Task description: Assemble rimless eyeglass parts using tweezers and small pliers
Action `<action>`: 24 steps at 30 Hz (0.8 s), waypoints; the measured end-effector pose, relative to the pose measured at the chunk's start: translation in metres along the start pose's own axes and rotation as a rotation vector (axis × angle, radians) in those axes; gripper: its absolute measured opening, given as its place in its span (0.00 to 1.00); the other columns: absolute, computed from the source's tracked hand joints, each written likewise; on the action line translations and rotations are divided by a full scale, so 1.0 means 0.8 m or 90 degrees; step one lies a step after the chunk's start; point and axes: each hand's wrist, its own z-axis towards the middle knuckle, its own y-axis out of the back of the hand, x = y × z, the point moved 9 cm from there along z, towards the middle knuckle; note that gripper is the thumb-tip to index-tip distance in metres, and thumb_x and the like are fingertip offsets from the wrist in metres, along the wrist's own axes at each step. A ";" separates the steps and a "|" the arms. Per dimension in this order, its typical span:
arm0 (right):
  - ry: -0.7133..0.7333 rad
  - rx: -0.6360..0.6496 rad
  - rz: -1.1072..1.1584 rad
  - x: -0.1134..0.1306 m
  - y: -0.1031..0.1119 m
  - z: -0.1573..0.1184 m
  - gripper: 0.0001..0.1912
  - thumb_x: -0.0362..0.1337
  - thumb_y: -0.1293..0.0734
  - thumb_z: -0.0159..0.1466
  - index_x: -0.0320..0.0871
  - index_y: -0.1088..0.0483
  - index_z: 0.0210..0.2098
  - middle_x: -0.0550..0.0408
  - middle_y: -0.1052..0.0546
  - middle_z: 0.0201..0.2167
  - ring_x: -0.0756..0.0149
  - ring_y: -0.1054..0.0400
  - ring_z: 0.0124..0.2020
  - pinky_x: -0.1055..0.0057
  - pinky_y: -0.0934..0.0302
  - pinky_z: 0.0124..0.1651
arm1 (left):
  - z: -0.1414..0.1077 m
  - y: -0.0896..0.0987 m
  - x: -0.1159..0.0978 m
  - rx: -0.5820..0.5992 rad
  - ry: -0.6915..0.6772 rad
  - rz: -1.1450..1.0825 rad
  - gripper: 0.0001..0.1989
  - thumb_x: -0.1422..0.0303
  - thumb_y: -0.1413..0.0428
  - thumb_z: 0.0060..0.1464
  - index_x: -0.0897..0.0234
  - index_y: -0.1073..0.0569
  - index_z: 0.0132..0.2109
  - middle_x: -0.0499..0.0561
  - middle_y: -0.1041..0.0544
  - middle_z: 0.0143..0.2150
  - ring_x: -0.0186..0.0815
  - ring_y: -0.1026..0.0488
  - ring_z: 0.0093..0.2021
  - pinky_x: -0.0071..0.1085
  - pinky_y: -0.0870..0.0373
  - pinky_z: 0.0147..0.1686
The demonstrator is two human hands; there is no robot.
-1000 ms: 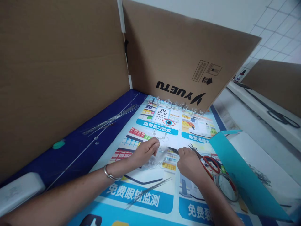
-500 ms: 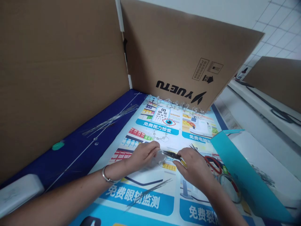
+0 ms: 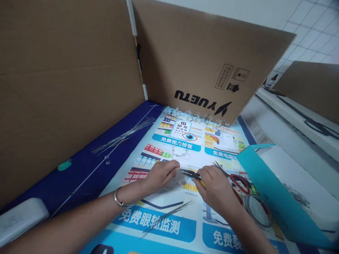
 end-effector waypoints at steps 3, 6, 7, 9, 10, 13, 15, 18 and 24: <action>0.002 0.004 -0.004 0.002 -0.001 0.000 0.10 0.39 0.43 0.63 0.41 0.34 0.37 0.49 0.32 0.33 0.61 0.40 0.38 0.64 0.46 0.42 | 0.000 0.000 -0.002 -0.005 -0.017 0.010 0.09 0.67 0.59 0.58 0.63 0.36 0.36 0.47 0.30 0.27 0.29 0.36 0.27 0.25 0.43 0.29; 0.008 -0.001 -0.004 0.003 -0.001 -0.001 0.10 0.39 0.44 0.63 0.41 0.34 0.37 0.49 0.32 0.32 0.62 0.40 0.37 0.65 0.46 0.41 | -0.001 -0.001 -0.003 0.000 -0.028 0.018 0.10 0.67 0.59 0.58 0.63 0.35 0.36 0.47 0.30 0.27 0.29 0.35 0.27 0.25 0.43 0.29; 0.008 -0.003 -0.002 0.004 0.000 -0.001 0.10 0.39 0.44 0.63 0.41 0.34 0.37 0.49 0.32 0.32 0.62 0.40 0.37 0.65 0.46 0.41 | -0.001 -0.002 -0.002 0.002 -0.029 0.020 0.10 0.67 0.59 0.58 0.63 0.35 0.36 0.47 0.30 0.28 0.29 0.35 0.27 0.25 0.43 0.29; 0.006 -0.003 0.003 0.003 0.000 0.000 0.10 0.38 0.44 0.63 0.41 0.34 0.36 0.49 0.32 0.32 0.62 0.40 0.37 0.65 0.46 0.41 | -0.001 -0.002 -0.002 0.004 -0.034 0.019 0.10 0.67 0.59 0.58 0.63 0.35 0.36 0.47 0.30 0.28 0.30 0.35 0.28 0.25 0.43 0.29; 0.004 0.000 0.006 0.003 0.000 0.000 0.10 0.38 0.44 0.63 0.41 0.34 0.36 0.49 0.32 0.32 0.62 0.39 0.37 0.66 0.46 0.41 | -0.001 -0.002 -0.003 0.006 -0.037 0.018 0.10 0.67 0.59 0.58 0.63 0.35 0.36 0.47 0.30 0.28 0.30 0.35 0.28 0.25 0.43 0.30; -0.002 0.017 0.021 0.002 0.000 0.000 0.10 0.38 0.44 0.63 0.41 0.34 0.36 0.50 0.31 0.32 0.63 0.39 0.37 0.66 0.46 0.41 | 0.000 -0.002 -0.004 0.014 -0.042 0.010 0.10 0.67 0.59 0.58 0.63 0.35 0.36 0.48 0.30 0.29 0.30 0.35 0.29 0.25 0.42 0.31; -0.007 0.033 0.036 0.000 -0.002 0.000 0.10 0.39 0.44 0.63 0.41 0.34 0.36 0.50 0.31 0.32 0.63 0.39 0.37 0.68 0.45 0.40 | 0.000 -0.002 -0.005 0.021 -0.036 0.002 0.10 0.66 0.59 0.59 0.63 0.35 0.35 0.48 0.30 0.29 0.30 0.35 0.29 0.25 0.43 0.31; -0.012 0.043 0.061 -0.003 -0.005 0.000 0.10 0.39 0.44 0.63 0.42 0.34 0.37 0.50 0.30 0.32 0.64 0.38 0.37 0.69 0.45 0.40 | 0.002 -0.001 -0.005 0.030 -0.021 -0.008 0.11 0.65 0.59 0.59 0.63 0.35 0.35 0.48 0.30 0.29 0.30 0.35 0.29 0.25 0.43 0.30; -0.027 0.052 0.085 -0.007 -0.008 -0.001 0.09 0.39 0.42 0.62 0.43 0.34 0.37 0.51 0.30 0.33 0.65 0.38 0.37 0.71 0.44 0.39 | 0.003 -0.003 -0.004 0.057 -0.018 -0.027 0.13 0.64 0.60 0.59 0.64 0.34 0.34 0.48 0.30 0.29 0.30 0.35 0.29 0.25 0.43 0.30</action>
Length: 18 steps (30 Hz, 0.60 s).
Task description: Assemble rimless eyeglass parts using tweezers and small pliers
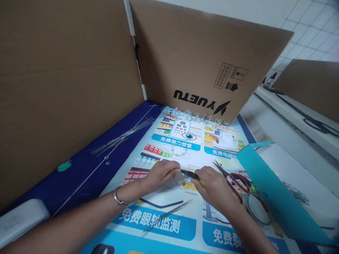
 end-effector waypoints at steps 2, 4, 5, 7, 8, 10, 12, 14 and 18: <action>-0.003 0.003 0.007 -0.001 0.000 0.000 0.09 0.39 0.42 0.62 0.43 0.34 0.37 0.51 0.30 0.33 0.65 0.38 0.37 0.71 0.44 0.39 | 0.000 0.001 0.001 -0.001 0.001 -0.001 0.13 0.64 0.59 0.59 0.63 0.34 0.34 0.48 0.30 0.28 0.30 0.35 0.29 0.25 0.43 0.30; -0.005 0.009 0.015 -0.001 -0.001 0.000 0.09 0.40 0.42 0.62 0.43 0.34 0.36 0.52 0.30 0.33 0.65 0.38 0.37 0.72 0.45 0.38 | 0.000 0.001 -0.001 -0.001 -0.002 -0.010 0.13 0.64 0.59 0.59 0.64 0.34 0.33 0.48 0.30 0.27 0.30 0.36 0.28 0.25 0.43 0.30; -0.006 0.013 0.019 -0.002 -0.003 0.000 0.09 0.40 0.42 0.62 0.43 0.34 0.35 0.52 0.30 0.33 0.65 0.38 0.37 0.72 0.45 0.38 | 0.001 0.001 -0.001 -0.001 -0.002 -0.018 0.13 0.64 0.59 0.59 0.64 0.34 0.32 0.47 0.31 0.27 0.29 0.36 0.28 0.25 0.43 0.30; -0.007 0.021 0.027 -0.003 -0.005 -0.001 0.09 0.40 0.43 0.62 0.43 0.34 0.34 0.52 0.30 0.32 0.66 0.37 0.36 0.72 0.45 0.37 | 0.001 0.002 -0.002 -0.002 0.012 -0.044 0.12 0.65 0.58 0.58 0.64 0.34 0.32 0.47 0.31 0.26 0.29 0.36 0.27 0.25 0.43 0.29; -0.009 0.022 0.032 -0.004 -0.007 -0.001 0.09 0.41 0.43 0.62 0.43 0.34 0.34 0.53 0.30 0.32 0.66 0.37 0.35 0.72 0.45 0.37 | 0.002 0.003 -0.001 -0.002 0.027 -0.066 0.12 0.65 0.58 0.58 0.64 0.35 0.32 0.46 0.31 0.25 0.28 0.36 0.26 0.24 0.42 0.29; -0.016 0.020 0.042 -0.006 -0.011 -0.002 0.10 0.41 0.43 0.62 0.44 0.34 0.35 0.53 0.29 0.32 0.66 0.37 0.35 0.73 0.45 0.37 | 0.003 0.003 0.002 0.000 0.068 -0.122 0.11 0.65 0.58 0.58 0.64 0.35 0.33 0.46 0.32 0.25 0.28 0.36 0.26 0.24 0.41 0.29; -0.029 0.017 0.052 -0.009 -0.016 -0.003 0.10 0.41 0.42 0.62 0.44 0.34 0.36 0.53 0.29 0.32 0.66 0.37 0.36 0.73 0.45 0.37 | 0.004 0.001 0.007 0.006 0.107 -0.180 0.10 0.65 0.57 0.58 0.65 0.35 0.33 0.46 0.32 0.25 0.28 0.36 0.26 0.24 0.41 0.28; -0.043 0.012 0.057 -0.012 -0.020 -0.003 0.10 0.41 0.42 0.62 0.44 0.34 0.36 0.54 0.29 0.33 0.66 0.37 0.36 0.73 0.45 0.37 | 0.005 -0.001 0.011 0.010 0.136 -0.229 0.10 0.64 0.56 0.57 0.65 0.36 0.34 0.45 0.32 0.25 0.28 0.36 0.26 0.23 0.40 0.27; -0.065 0.002 0.071 -0.015 -0.026 -0.004 0.10 0.41 0.43 0.62 0.44 0.34 0.37 0.54 0.29 0.33 0.66 0.37 0.36 0.73 0.45 0.37 | 0.006 -0.006 0.015 0.017 0.162 -0.298 0.10 0.62 0.54 0.56 0.65 0.36 0.33 0.44 0.33 0.24 0.26 0.38 0.24 0.22 0.41 0.25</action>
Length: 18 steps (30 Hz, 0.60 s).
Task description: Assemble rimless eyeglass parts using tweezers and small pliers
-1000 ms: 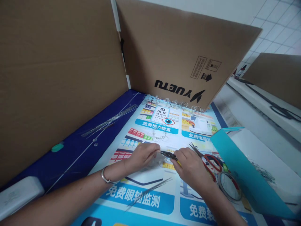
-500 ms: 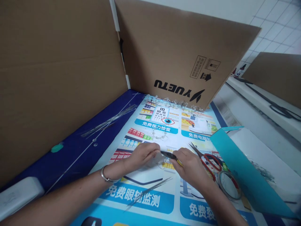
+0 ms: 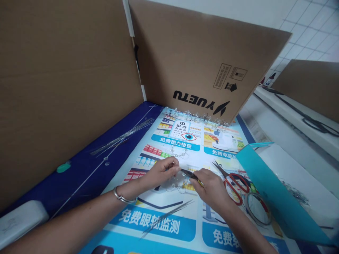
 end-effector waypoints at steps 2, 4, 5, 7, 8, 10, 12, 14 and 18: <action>-0.005 -0.001 0.015 0.000 -0.002 0.000 0.10 0.41 0.43 0.62 0.44 0.34 0.37 0.54 0.30 0.32 0.66 0.37 0.36 0.73 0.45 0.37 | 0.000 0.000 0.001 -0.004 0.004 -0.008 0.11 0.62 0.55 0.56 0.65 0.36 0.33 0.44 0.33 0.24 0.26 0.38 0.24 0.22 0.42 0.25; -0.005 0.002 0.034 0.000 -0.003 0.001 0.10 0.41 0.43 0.62 0.44 0.34 0.37 0.54 0.30 0.32 0.67 0.37 0.36 0.73 0.45 0.37 | -0.001 0.001 0.000 -0.010 0.006 0.001 0.12 0.62 0.56 0.57 0.65 0.36 0.33 0.44 0.33 0.23 0.26 0.39 0.23 0.22 0.42 0.25; -0.003 0.007 0.046 0.000 -0.004 0.001 0.10 0.41 0.43 0.62 0.44 0.34 0.37 0.54 0.30 0.32 0.67 0.37 0.35 0.74 0.46 0.37 | -0.001 0.001 -0.001 -0.012 0.005 0.008 0.12 0.62 0.56 0.57 0.65 0.36 0.33 0.44 0.34 0.23 0.26 0.39 0.23 0.22 0.42 0.25; -0.004 0.024 0.071 -0.002 -0.006 0.002 0.09 0.41 0.43 0.62 0.45 0.34 0.36 0.54 0.30 0.32 0.67 0.37 0.35 0.74 0.46 0.37 | -0.002 0.001 -0.003 -0.010 0.001 0.025 0.13 0.61 0.57 0.57 0.65 0.36 0.32 0.44 0.34 0.23 0.26 0.39 0.24 0.23 0.42 0.25; -0.007 0.036 0.084 -0.004 -0.008 0.003 0.09 0.41 0.43 0.62 0.45 0.34 0.35 0.55 0.30 0.32 0.68 0.37 0.34 0.74 0.46 0.36 | -0.002 0.001 -0.004 -0.007 -0.003 0.034 0.13 0.61 0.57 0.57 0.65 0.36 0.31 0.44 0.34 0.23 0.26 0.38 0.24 0.23 0.42 0.26; -0.015 0.060 0.109 -0.007 -0.011 0.004 0.09 0.42 0.43 0.62 0.45 0.35 0.32 0.56 0.31 0.30 0.69 0.38 0.32 0.75 0.47 0.33 | -0.002 0.001 -0.005 -0.001 -0.009 0.045 0.13 0.61 0.57 0.57 0.66 0.36 0.31 0.44 0.34 0.23 0.26 0.38 0.24 0.23 0.42 0.26; -0.020 0.080 0.132 -0.010 -0.013 0.005 0.10 0.42 0.43 0.62 0.44 0.36 0.29 0.58 0.32 0.27 0.70 0.39 0.30 0.75 0.48 0.31 | -0.001 0.001 -0.006 0.003 -0.013 0.049 0.14 0.61 0.57 0.57 0.66 0.36 0.30 0.44 0.34 0.23 0.26 0.38 0.24 0.23 0.42 0.26; -0.015 0.094 0.152 -0.011 -0.015 0.006 0.11 0.42 0.43 0.62 0.44 0.36 0.28 0.58 0.33 0.26 0.70 0.39 0.29 0.75 0.49 0.30 | 0.000 0.001 -0.006 0.001 -0.015 0.050 0.14 0.61 0.57 0.58 0.66 0.36 0.31 0.44 0.33 0.23 0.26 0.38 0.24 0.23 0.41 0.27; -0.002 0.095 0.158 -0.010 -0.016 0.007 0.11 0.41 0.43 0.62 0.44 0.36 0.28 0.58 0.34 0.26 0.70 0.40 0.29 0.75 0.50 0.31 | 0.000 0.002 -0.005 0.001 -0.012 0.065 0.13 0.62 0.57 0.58 0.65 0.36 0.31 0.44 0.33 0.23 0.26 0.37 0.24 0.23 0.42 0.26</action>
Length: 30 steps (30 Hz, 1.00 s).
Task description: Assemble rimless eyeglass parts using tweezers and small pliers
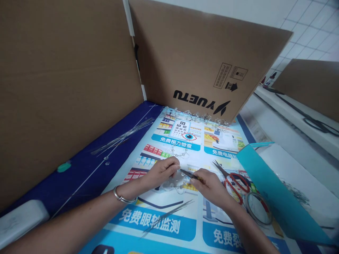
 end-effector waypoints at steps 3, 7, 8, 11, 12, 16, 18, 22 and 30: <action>-0.003 -0.014 -0.020 0.000 0.002 0.000 0.11 0.42 0.42 0.62 0.43 0.36 0.28 0.57 0.34 0.27 0.70 0.41 0.30 0.74 0.50 0.31 | -0.001 0.000 -0.001 0.003 -0.009 0.026 0.14 0.62 0.57 0.58 0.65 0.36 0.31 0.44 0.33 0.23 0.27 0.37 0.24 0.23 0.42 0.26; 0.001 -0.011 -0.023 0.003 0.002 0.000 0.11 0.42 0.42 0.62 0.43 0.36 0.28 0.57 0.35 0.26 0.70 0.41 0.29 0.74 0.50 0.31 | -0.001 0.000 -0.003 0.008 -0.025 0.048 0.14 0.62 0.57 0.58 0.66 0.35 0.31 0.45 0.33 0.23 0.26 0.37 0.24 0.22 0.42 0.26; 0.002 -0.008 -0.021 0.004 0.002 -0.001 0.11 0.42 0.43 0.62 0.43 0.36 0.28 0.57 0.35 0.26 0.70 0.41 0.29 0.74 0.50 0.31 | -0.001 0.000 -0.003 0.009 -0.028 0.050 0.14 0.62 0.57 0.58 0.66 0.35 0.31 0.45 0.33 0.23 0.26 0.37 0.24 0.22 0.42 0.26; 0.008 -0.003 -0.016 0.006 0.002 -0.002 0.10 0.42 0.43 0.62 0.44 0.36 0.29 0.57 0.34 0.26 0.70 0.41 0.29 0.74 0.50 0.31 | -0.001 -0.001 -0.004 0.013 -0.033 0.055 0.14 0.62 0.57 0.58 0.66 0.35 0.31 0.44 0.33 0.23 0.26 0.37 0.24 0.22 0.42 0.26; 0.009 -0.004 -0.015 0.006 0.002 -0.002 0.10 0.41 0.42 0.62 0.44 0.36 0.29 0.57 0.34 0.27 0.70 0.41 0.29 0.74 0.49 0.31 | -0.001 -0.001 -0.005 0.015 -0.034 0.059 0.14 0.62 0.57 0.58 0.66 0.35 0.31 0.44 0.33 0.23 0.26 0.37 0.24 0.22 0.42 0.27; 0.010 -0.010 -0.012 0.007 0.002 -0.001 0.09 0.41 0.42 0.62 0.44 0.35 0.30 0.57 0.33 0.28 0.69 0.40 0.31 0.74 0.49 0.32 | -0.001 -0.003 -0.006 0.021 -0.041 0.078 0.13 0.63 0.57 0.58 0.66 0.35 0.31 0.44 0.33 0.24 0.26 0.37 0.24 0.22 0.42 0.27; 0.010 -0.011 -0.008 0.007 0.002 0.000 0.09 0.41 0.42 0.62 0.44 0.35 0.30 0.57 0.33 0.29 0.69 0.40 0.32 0.74 0.49 0.33 | -0.001 -0.003 -0.007 0.023 -0.045 0.081 0.13 0.64 0.57 0.58 0.65 0.35 0.31 0.44 0.33 0.24 0.26 0.36 0.25 0.22 0.42 0.27; 0.015 -0.007 -0.004 0.008 0.002 -0.001 0.09 0.41 0.42 0.62 0.44 0.35 0.30 0.57 0.33 0.28 0.69 0.40 0.32 0.74 0.49 0.33 | -0.001 -0.003 -0.006 0.027 -0.056 0.085 0.13 0.65 0.57 0.58 0.65 0.35 0.30 0.44 0.33 0.24 0.26 0.36 0.25 0.22 0.42 0.28; 0.017 0.008 0.003 0.011 0.000 -0.001 0.10 0.41 0.43 0.62 0.44 0.36 0.28 0.58 0.33 0.27 0.71 0.40 0.30 0.75 0.49 0.32 | -0.001 -0.004 -0.009 0.045 -0.072 0.075 0.13 0.66 0.57 0.58 0.66 0.35 0.29 0.44 0.34 0.24 0.25 0.37 0.25 0.22 0.42 0.28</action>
